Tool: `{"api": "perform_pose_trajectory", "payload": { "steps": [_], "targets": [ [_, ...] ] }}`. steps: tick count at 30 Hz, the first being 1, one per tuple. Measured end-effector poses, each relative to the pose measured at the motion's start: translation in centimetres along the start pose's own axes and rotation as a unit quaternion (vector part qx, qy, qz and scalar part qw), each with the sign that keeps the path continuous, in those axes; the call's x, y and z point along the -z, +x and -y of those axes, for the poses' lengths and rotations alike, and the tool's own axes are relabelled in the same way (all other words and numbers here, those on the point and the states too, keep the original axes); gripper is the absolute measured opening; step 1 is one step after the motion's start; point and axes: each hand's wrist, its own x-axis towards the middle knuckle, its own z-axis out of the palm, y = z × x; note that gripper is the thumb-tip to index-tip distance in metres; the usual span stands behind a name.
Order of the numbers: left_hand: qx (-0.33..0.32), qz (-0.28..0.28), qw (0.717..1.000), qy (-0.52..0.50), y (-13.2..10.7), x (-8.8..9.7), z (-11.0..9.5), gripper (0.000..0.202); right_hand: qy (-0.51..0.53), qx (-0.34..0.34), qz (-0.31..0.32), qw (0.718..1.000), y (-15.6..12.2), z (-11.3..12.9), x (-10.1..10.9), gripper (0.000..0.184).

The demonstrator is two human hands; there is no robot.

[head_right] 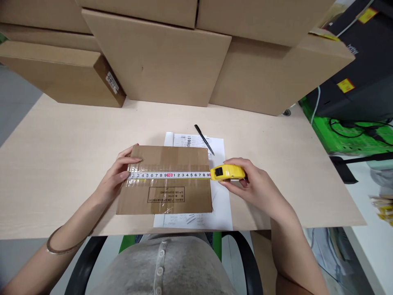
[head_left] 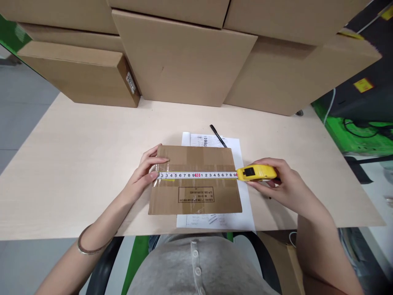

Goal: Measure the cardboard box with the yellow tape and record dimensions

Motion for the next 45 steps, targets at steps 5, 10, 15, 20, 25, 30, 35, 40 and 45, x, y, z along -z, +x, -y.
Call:
{"api": "perform_pose_trajectory", "payload": {
  "steps": [5,10,15,20,25,30,35,40,45],
  "targets": [
    [0.002,-0.002,1.0,0.015,0.1,0.0,-0.1,0.032,-0.016,0.005,0.007,1.0,-0.2,1.3,1.3,0.043],
    [0.0,0.009,1.0,0.026,0.2,0.3,-0.7,0.034,-0.105,0.101,0.065,0.987,3.4,5.8,0.4,0.044],
    [-0.009,-0.009,0.999,0.031,0.1,0.1,-0.6,0.043,-0.089,0.26,0.188,0.943,9.1,10.9,-4.8,0.03],
    [-0.001,-0.023,1.0,-0.002,0.1,-0.1,-0.4,0.06,-0.059,0.33,0.211,0.918,11.3,12.7,-6.5,0.036],
    [-0.068,0.03,0.976,0.205,-0.1,0.3,-4.9,0.053,0.104,0.355,0.205,0.906,9.6,9.6,-2.6,0.025],
    [-0.192,0.141,0.905,0.352,-0.3,-3.0,-10.9,0.061,0.144,0.282,0.35,0.882,6.9,7.4,0.5,0.029],
    [-0.217,0.202,0.868,0.398,0.0,-6.5,-10.4,0.05,0.103,0.268,0.392,0.874,6.7,7.2,0.0,0.033],
    [-0.242,0.221,0.841,0.431,0.0,-6.6,-8.9,0.027,0.087,0.27,0.383,0.879,9.4,6.6,0.1,0.045],
    [-0.256,0.265,0.783,0.502,-0.1,-6.7,-9.9,0.074,0.092,0.234,0.387,0.887,13.7,5.5,0.4,0.051]
  ]
}}
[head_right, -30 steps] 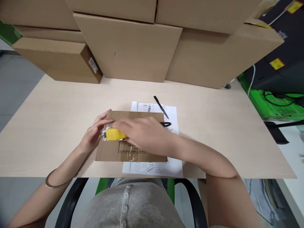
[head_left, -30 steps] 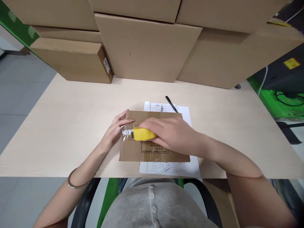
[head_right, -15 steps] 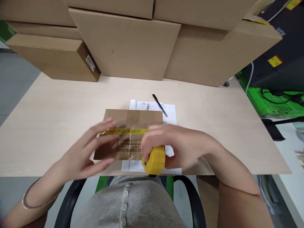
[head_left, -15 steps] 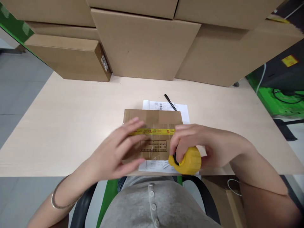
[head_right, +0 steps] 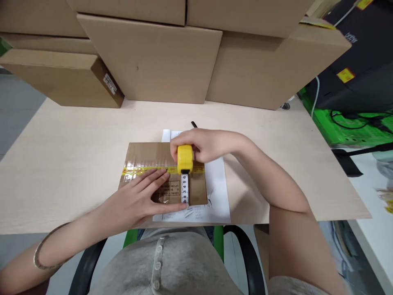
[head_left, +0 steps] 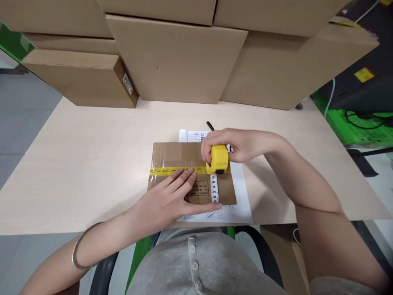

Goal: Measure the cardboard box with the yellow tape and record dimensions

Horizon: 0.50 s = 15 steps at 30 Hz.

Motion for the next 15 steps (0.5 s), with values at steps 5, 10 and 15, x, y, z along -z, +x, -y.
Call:
{"api": "perform_pose_trajectory", "payload": {
  "steps": [5,10,15],
  "targets": [
    [-0.016,0.034,0.997,0.075,0.2,0.1,-0.4,0.082,0.011,-0.016,-0.025,0.999,1.9,-3.3,2.8,0.044],
    [-0.019,0.043,0.995,0.084,0.0,-0.1,-0.3,0.086,0.042,-0.021,-0.055,0.997,2.4,-6.0,4.3,0.029],
    [-0.021,0.043,0.995,0.083,0.0,-0.2,-0.2,0.088,0.046,-0.035,-0.064,0.996,2.3,-7.0,4.8,0.021]
  ]
}}
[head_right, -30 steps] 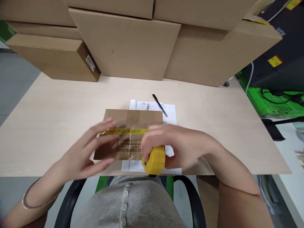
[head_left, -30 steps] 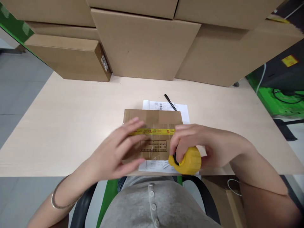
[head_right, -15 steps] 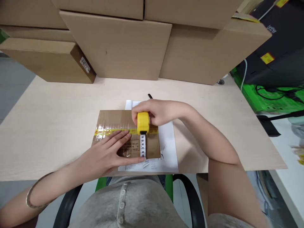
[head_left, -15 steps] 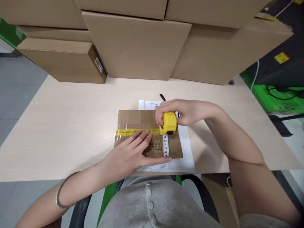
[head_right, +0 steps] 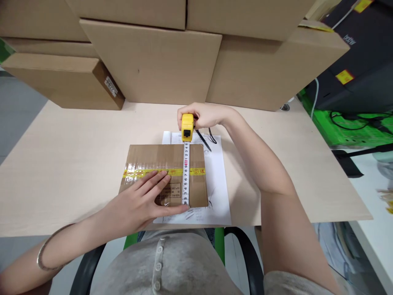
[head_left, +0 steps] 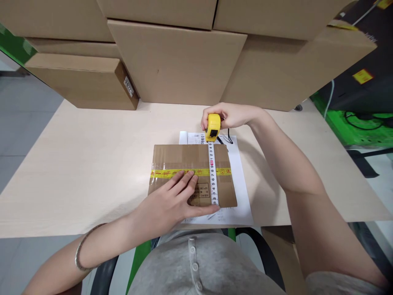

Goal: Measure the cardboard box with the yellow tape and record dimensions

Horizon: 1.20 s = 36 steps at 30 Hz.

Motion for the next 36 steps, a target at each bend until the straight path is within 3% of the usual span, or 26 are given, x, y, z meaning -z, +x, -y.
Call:
{"api": "perform_pose_trajectory", "payload": {
  "steps": [12,18,20,25,30,33,36],
  "targets": [
    [-0.001,0.026,1.0,0.017,0.2,0.4,0.2,0.086,0.039,-0.034,0.037,0.998,0.9,0.1,-0.1,0.03],
    [0.0,0.026,1.0,0.01,0.2,0.3,0.1,0.084,-0.016,-0.021,0.014,1.0,0.0,2.4,0.2,0.034],
    [0.001,0.02,1.0,0.005,0.2,0.3,0.0,0.087,-0.04,-0.009,0.018,0.999,-0.7,3.8,-0.6,0.04],
    [0.004,0.0,1.0,0.015,0.0,0.3,-0.2,0.092,-0.056,-0.003,0.113,0.992,-2.6,7.1,-5.1,0.047],
    [0.003,-0.06,0.998,0.024,0.0,-0.2,-0.1,0.085,-0.067,0.035,0.101,0.992,-5.2,9.0,-9.0,0.037],
    [-0.006,-0.116,0.993,0.027,0.0,-0.4,-0.4,0.083,-0.043,0.023,0.083,0.995,-7.0,9.2,-10.0,0.032],
    [-0.054,-0.203,0.978,0.01,-0.4,-0.3,-0.7,0.072,0.008,-0.006,0.064,0.998,-9.0,8.9,-10.1,0.028]
  ]
}}
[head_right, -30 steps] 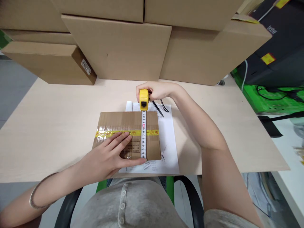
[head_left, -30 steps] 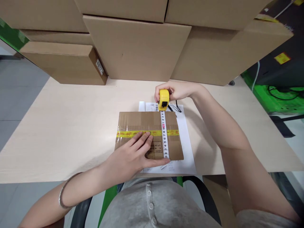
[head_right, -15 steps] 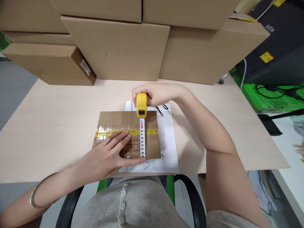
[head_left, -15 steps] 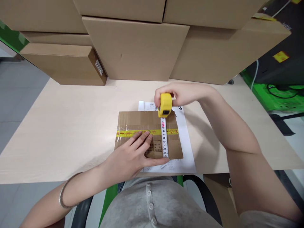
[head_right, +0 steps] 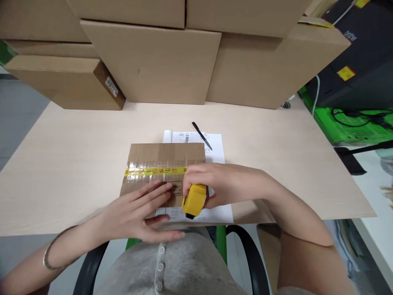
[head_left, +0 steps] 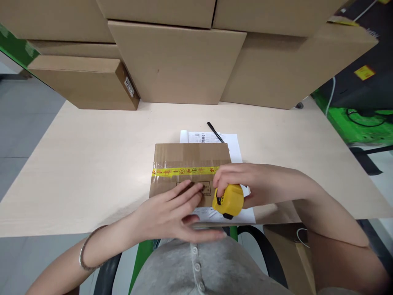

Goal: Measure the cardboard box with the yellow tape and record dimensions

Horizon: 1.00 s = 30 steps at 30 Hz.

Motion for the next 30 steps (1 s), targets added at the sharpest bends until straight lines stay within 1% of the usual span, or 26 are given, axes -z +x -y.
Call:
{"api": "perform_pose_trajectory", "payload": {
  "steps": [1,2,3,4,5,6,7,8,9,10,11,12,13,14,15,16,17,19,21,22,23,24,26,28,29,30],
  "targets": [
    [-0.004,-0.043,0.999,-0.022,-0.3,0.1,0.0,0.062,0.021,-0.008,-0.014,1.0,-0.7,-0.3,-0.1,0.026],
    [0.009,-0.089,0.995,-0.05,-0.7,0.3,0.2,0.051,0.043,-0.025,-0.038,0.998,-1.4,-0.7,-0.1,0.027],
    [0.047,-0.129,0.987,-0.081,-1.2,0.3,0.5,0.043,0.068,-0.047,-0.077,0.994,-2.0,-1.1,-0.3,0.029],
    [0.104,-0.161,0.975,-0.111,-1.8,0.3,1.0,0.039,0.096,-0.072,-0.135,0.984,-2.5,-1.7,-0.4,0.031],
    [0.188,-0.179,0.956,-0.136,-2.4,0.2,1.6,0.039,0.128,-0.097,-0.21,0.964,-2.8,-2.3,-0.7,0.032],
    [0.289,-0.185,0.926,-0.156,-2.9,-0.1,2.3,0.039,0.161,-0.121,-0.289,0.936,-3.0,-2.9,-1.0,0.031],
    [0.405,-0.18,0.878,-0.18,-3.3,-0.5,2.9,0.038,0.192,-0.142,-0.365,0.9,-2.9,-3.5,-1.4,0.029],
    [0.52,-0.173,0.808,-0.218,-3.7,-1.0,3.6,0.039,0.219,-0.155,-0.429,0.863,-2.7,-4.1,-1.7,0.029],
    [0.604,-0.164,0.727,-0.28,-3.8,-1.5,4.1,0.044,0.242,-0.166,-0.471,0.832,-2.3,-4.5,-2.1,0.031],
    [0.655,-0.157,0.65,-0.353,-3.8,-2.0,4.5,0.051,0.26,-0.177,-0.491,0.812,-1.9,-4.8,-2.4,0.033],
    [0.678,-0.143,0.582,-0.425,-3.7,-2.3,4.8,0.058,0.274,-0.186,-0.493,0.805,-1.6,-5.0,-2.7,0.034],
    [0.684,-0.128,0.529,-0.485,-3.4,-2.6,5.0,0.063,0.282,-0.192,-0.486,0.804,-1.3,-5.0,-3.0,0.035],
    [0.681,-0.12,0.494,-0.528,-3.1,-2.7,5.1,0.067,0.288,-0.193,-0.478,0.807,-1.2,-4.8,-3.3,0.035],
    [0.671,-0.122,0.477,-0.555,-2.8,-2.7,5.2,0.068,0.294,-0.191,-0.473,0.808,-1.4,-4.4,-3.5,0.035],
    [0.656,-0.14,0.477,-0.567,-2.5,-2.6,5.3,0.068,0.301,-0.187,-0.475,0.806,-1.7,-3.9,-3.7,0.034],
    [0.636,-0.176,0.491,-0.569,-2.2,-2.5,5.4,0.069,0.308,-0.178,-0.482,0.801,-2.3,-3.3,-3.9,0.032],
    [0.608,-0.223,0.513,-0.564,-2.0,-2.4,5.6,0.068,0.315,-0.165,-0.49,0.796,-2.9,-2.6,-4.1,0.031],
    [0.534,-0.317,0.57,-0.538,-1.6,-2.3,5.9,0.064,0.317,-0.143,-0.495,0.796,-4.4,-1.3,-4.5,0.028],
    [0.467,-0.375,0.621,-0.506,-1.3,-2.4,6.3,0.056,0.283,-0.136,-0.482,0.818,-5.6,-0.3,-4.8,0.025],
    [0.448,-0.384,0.638,-0.495,-1.2,-2.5,6.4,0.049,0.255,-0.14,-0.471,0.833,-6.1,0.0,-5.0,0.023],
    [0.439,-0.383,0.647,-0.492,-1.2,-2.5,6.4,0.043,0.227,-0.146,-0.457,0.848,-6.5,0.1,-5.2,0.021],
    [0.439,-0.374,0.65,-0.495,-1.2,-2.6,6.5,0.039,0.203,-0.15,-0.44,0.862,-6.9,0.1,-5.3,0.02],
    [0.446,-0.343,0.649,-0.512,-1.5,-2.7,6.4,0.042,0.183,-0.151,-0.403,0.884,-7.3,-0.3,-5.5,0.019],
    [0.441,-0.318,0.65,-0.531,-1.9,-2.9,6.4,0.049,0.186,-0.148,-0.373,0.897,-7.7,-0.6,-5.4,0.019],
    [0.435,-0.312,0.652,-0.537,-2.0,-3.0,6.4,0.051,0.189,-0.142,-0.375,0.896,-7.7,-0.7,-5.2,0.02],
    [0.428,-0.313,0.654,-0.539,-2.2,-3.1,6.4,0.052,0.185,-0.134,-0.394,0.891,-7.6,-0.6,-5.0,0.021]
  ]
}}
